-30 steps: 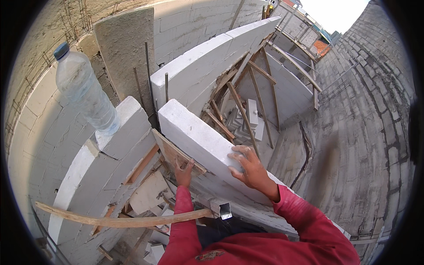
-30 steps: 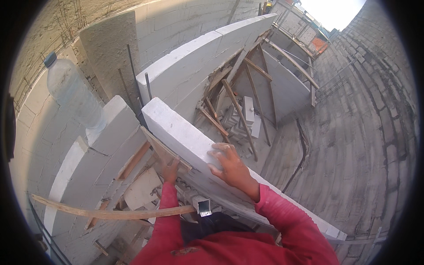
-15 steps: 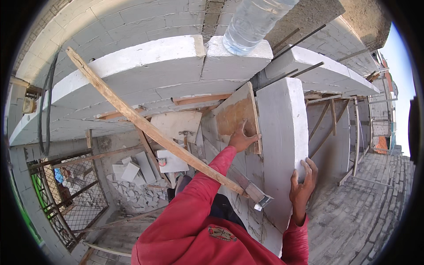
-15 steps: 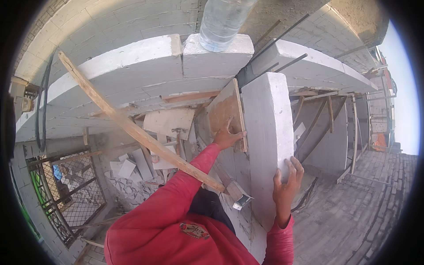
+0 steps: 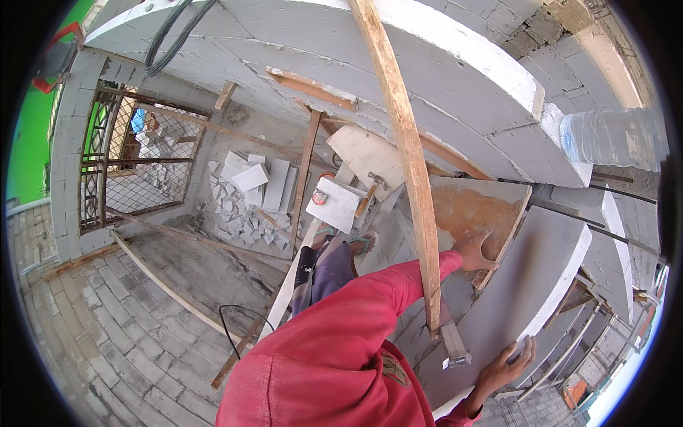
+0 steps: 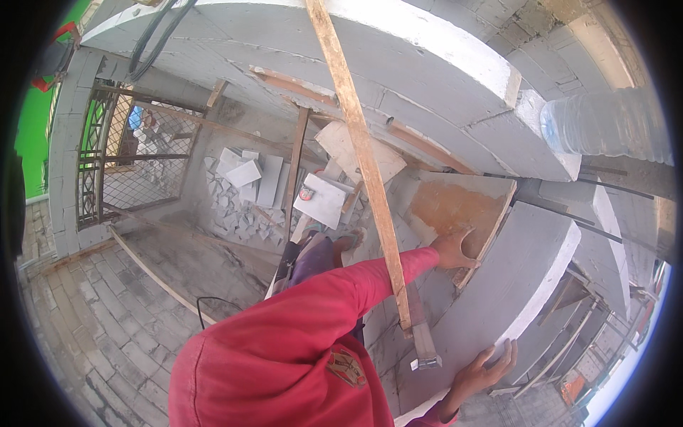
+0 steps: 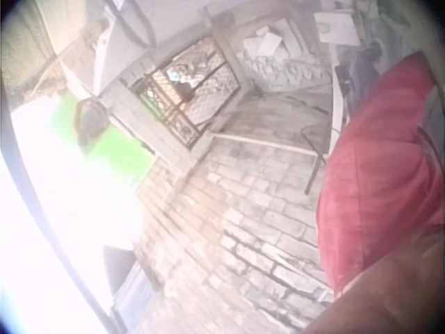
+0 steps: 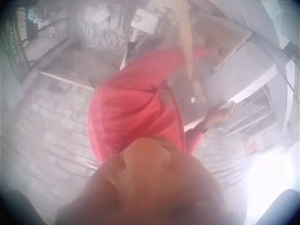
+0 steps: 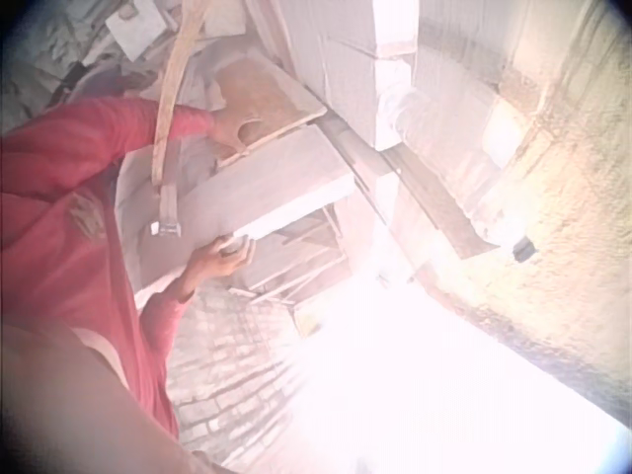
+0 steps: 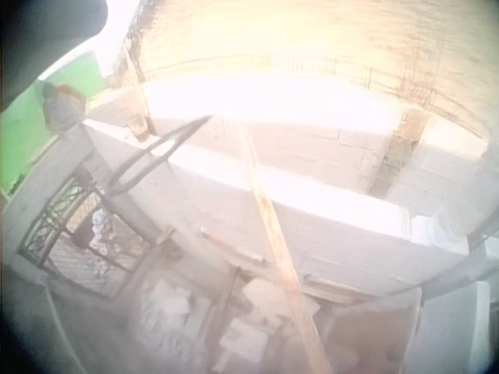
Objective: The person positions a wooden plank against a wall and uses a hammer to drive nails into it, securing the plank in place. The person repeatedly hammers nails along the plank's length to fasten it to the wall.
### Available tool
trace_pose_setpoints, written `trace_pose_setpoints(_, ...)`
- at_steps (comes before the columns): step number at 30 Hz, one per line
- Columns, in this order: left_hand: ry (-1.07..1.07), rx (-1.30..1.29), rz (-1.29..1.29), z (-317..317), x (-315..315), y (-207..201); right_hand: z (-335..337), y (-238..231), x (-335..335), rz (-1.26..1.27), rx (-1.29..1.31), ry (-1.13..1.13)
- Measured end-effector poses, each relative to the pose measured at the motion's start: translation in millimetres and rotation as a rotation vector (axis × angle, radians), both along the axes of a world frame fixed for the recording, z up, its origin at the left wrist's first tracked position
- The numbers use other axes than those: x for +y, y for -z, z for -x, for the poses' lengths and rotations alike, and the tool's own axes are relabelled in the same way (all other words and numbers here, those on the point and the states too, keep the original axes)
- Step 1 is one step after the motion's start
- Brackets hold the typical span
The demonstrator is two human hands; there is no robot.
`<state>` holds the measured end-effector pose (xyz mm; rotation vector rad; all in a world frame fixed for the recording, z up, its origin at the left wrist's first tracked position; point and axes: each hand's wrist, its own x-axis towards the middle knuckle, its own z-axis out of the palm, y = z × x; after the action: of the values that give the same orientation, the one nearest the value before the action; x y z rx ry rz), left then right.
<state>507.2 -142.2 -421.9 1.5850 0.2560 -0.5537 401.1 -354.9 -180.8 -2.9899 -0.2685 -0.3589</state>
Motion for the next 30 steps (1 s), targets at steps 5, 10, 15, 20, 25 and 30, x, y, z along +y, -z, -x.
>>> trace_pose_setpoints(5, -0.092, -0.070, -0.002, 0.4, -1.9, 2.9, -0.6, 1.7, -4.2, 0.029, -0.001, -0.008)
trace_pose_setpoints(10, -0.070, -0.052, 0.002, -0.4, 0.6, 1.3, -1.1, 1.1, -6.9, 0.048, -0.003, -0.028)
trace_pose_setpoints(15, -0.037, -0.024, 0.027, -0.8, 2.8, -1.5, -1.1, 0.1, -6.7, 0.040, -0.002, -0.032)
trace_pose_setpoints(20, -0.049, -0.027, 0.029, 1.1, 4.9, -4.0, -1.4, -0.5, -5.9, 0.044, 0.000, -0.032)
trace_pose_setpoints(25, -0.054, -0.015, 0.063, 2.7, 8.7, -6.5, -1.5, -0.7, -6.9, 0.035, -0.003, -0.051)
trace_pose_setpoints(30, -0.032, -0.013, 0.018, 0.4, 8.6, -6.8, -1.9, -0.8, -4.3, 0.023, -0.016, -0.073)
